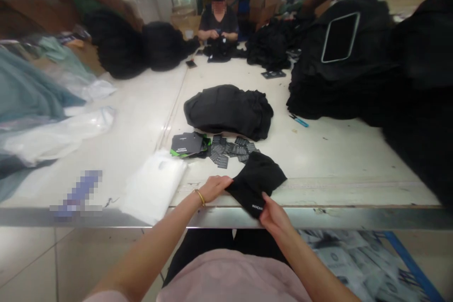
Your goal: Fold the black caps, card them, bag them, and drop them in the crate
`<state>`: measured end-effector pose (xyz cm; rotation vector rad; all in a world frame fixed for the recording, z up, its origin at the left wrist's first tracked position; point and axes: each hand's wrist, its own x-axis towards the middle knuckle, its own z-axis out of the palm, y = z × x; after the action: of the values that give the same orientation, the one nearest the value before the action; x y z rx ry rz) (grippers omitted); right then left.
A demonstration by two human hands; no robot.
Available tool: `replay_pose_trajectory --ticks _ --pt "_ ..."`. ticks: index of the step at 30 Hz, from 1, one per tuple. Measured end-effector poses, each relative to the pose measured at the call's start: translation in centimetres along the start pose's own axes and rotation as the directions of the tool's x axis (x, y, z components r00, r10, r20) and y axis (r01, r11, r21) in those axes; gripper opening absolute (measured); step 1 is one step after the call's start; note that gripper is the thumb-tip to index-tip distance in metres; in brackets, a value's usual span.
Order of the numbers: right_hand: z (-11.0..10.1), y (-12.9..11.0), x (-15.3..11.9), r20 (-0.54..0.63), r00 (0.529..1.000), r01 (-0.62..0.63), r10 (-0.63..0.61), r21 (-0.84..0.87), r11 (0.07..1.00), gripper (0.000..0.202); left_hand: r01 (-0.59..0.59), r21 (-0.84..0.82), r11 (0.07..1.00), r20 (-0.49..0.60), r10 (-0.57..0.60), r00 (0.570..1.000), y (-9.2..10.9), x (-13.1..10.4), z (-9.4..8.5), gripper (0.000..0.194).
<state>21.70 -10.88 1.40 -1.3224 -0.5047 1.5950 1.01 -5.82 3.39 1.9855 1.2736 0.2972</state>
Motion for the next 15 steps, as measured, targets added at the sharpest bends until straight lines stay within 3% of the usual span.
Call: replay_pose_trajectory --ticks 4,5,7,9,11,12,13,15 --pt "-1.6 -0.9 0.3 -0.027 0.994 -0.102 0.102 -0.025 0.994 0.025 0.145 0.093 0.985 -0.206 -0.123 0.971 1.1 -0.1 2.2 0.04" --pt "-2.0 -0.9 -0.2 -0.071 0.995 -0.073 0.067 -0.076 0.994 0.028 0.159 0.103 0.982 -0.277 -0.125 0.953 1.5 0.1 2.6 0.042" --pt "-2.8 -0.6 -1.3 -0.117 0.976 0.141 -0.186 -0.313 0.939 0.038 0.071 0.153 0.986 -0.355 -0.012 0.935 2.5 0.7 3.1 0.051" --pt "-3.5 -0.1 -2.2 0.077 0.861 0.445 -0.503 -0.594 0.67 0.051 -0.147 0.236 0.961 -0.265 0.209 0.941 3.3 1.9 2.9 0.064" --pt "-3.9 0.2 -2.3 0.384 0.724 0.65 -0.573 -0.658 0.38 0.056 -0.291 0.259 0.921 -0.087 0.322 0.943 3.8 3.5 2.1 0.068" --pt "-4.1 0.3 -2.0 0.475 0.691 0.696 -0.545 -0.643 0.321 0.054 -0.286 0.246 0.926 -0.025 0.301 0.953 3.9 4.3 1.5 0.065" --pt "-4.2 0.2 -1.6 0.506 0.691 0.704 -0.516 -0.634 0.32 0.05 -0.241 0.214 0.947 0.016 0.243 0.97 3.9 5.1 0.9 0.058" --pt "-4.4 -0.3 -0.9 0.397 0.787 0.606 -0.472 -0.639 0.474 0.04 -0.105 0.08 0.991 0.076 0.099 0.992 3.5 6.3 -0.4 0.037"
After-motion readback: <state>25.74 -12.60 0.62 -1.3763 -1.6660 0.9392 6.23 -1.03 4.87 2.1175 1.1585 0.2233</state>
